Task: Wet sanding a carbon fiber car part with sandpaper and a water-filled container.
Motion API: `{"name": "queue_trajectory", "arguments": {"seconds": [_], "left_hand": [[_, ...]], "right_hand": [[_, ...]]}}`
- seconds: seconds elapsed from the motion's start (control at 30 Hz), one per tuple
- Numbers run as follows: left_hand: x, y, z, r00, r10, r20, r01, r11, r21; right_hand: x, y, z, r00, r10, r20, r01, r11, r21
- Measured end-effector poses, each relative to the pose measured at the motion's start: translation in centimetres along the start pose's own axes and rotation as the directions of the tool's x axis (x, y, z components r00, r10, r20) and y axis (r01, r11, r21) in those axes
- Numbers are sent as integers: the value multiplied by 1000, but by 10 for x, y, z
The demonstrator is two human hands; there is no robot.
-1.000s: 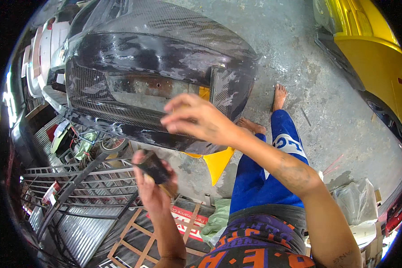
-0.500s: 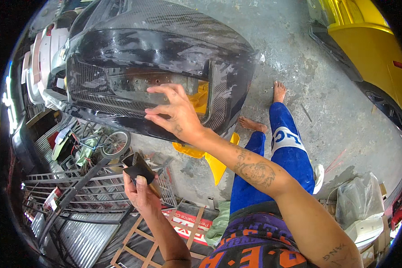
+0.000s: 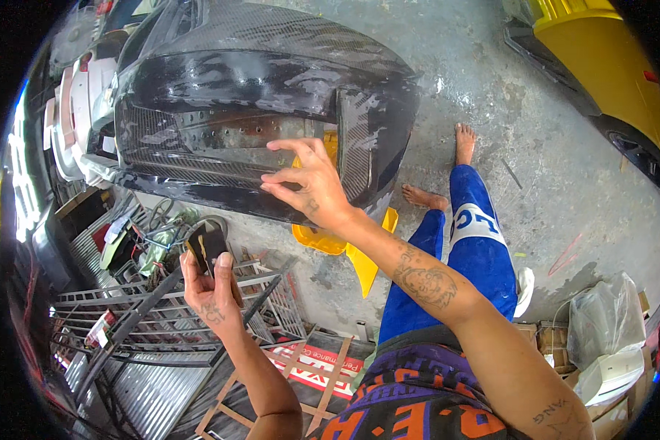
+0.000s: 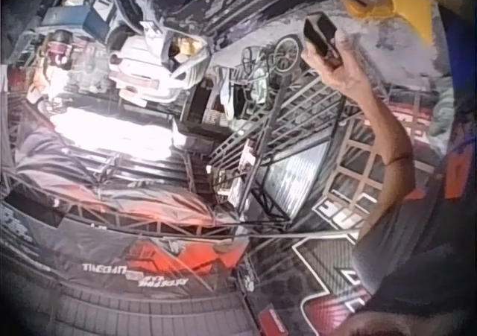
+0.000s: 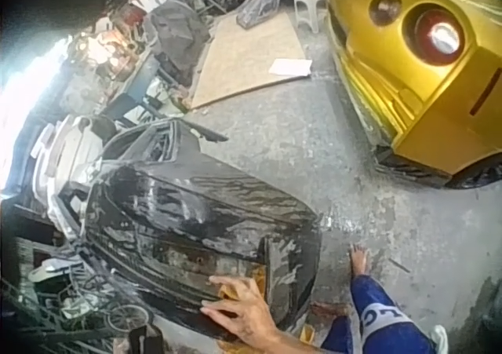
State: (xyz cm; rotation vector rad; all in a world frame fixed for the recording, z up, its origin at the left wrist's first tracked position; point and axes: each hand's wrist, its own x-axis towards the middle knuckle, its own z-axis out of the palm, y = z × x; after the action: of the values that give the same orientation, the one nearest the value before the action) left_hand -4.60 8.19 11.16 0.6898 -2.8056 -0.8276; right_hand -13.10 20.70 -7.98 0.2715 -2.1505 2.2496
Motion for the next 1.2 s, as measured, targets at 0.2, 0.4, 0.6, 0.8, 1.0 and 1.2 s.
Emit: {"name": "queue_trajectory", "arguments": {"seconds": [0.2,0.4,0.6,0.8,1.0,1.2], "left_hand": [[34,22,15,970,207,129,-230,951,204],[94,35,33,866,434,247,-494,670,554],[59,30,72,830,357,429,-542,700,465],[85,22,53,851,403,336,-525,632,571],[104,36,41,844,383,377,-537,629,562],[59,26,78,798,391,459,-595,633,496]], "right_hand": [[-10,15,-15,997,39,59,-43,997,65],[4,4,-18,903,250,349,-170,955,-244],[-2,29,-9,943,136,304,-14,928,-372],[1,14,-7,919,205,337,-71,927,-369],[2,14,-12,907,236,350,-98,925,-368],[2,20,-16,894,217,393,-68,931,-360]]}}
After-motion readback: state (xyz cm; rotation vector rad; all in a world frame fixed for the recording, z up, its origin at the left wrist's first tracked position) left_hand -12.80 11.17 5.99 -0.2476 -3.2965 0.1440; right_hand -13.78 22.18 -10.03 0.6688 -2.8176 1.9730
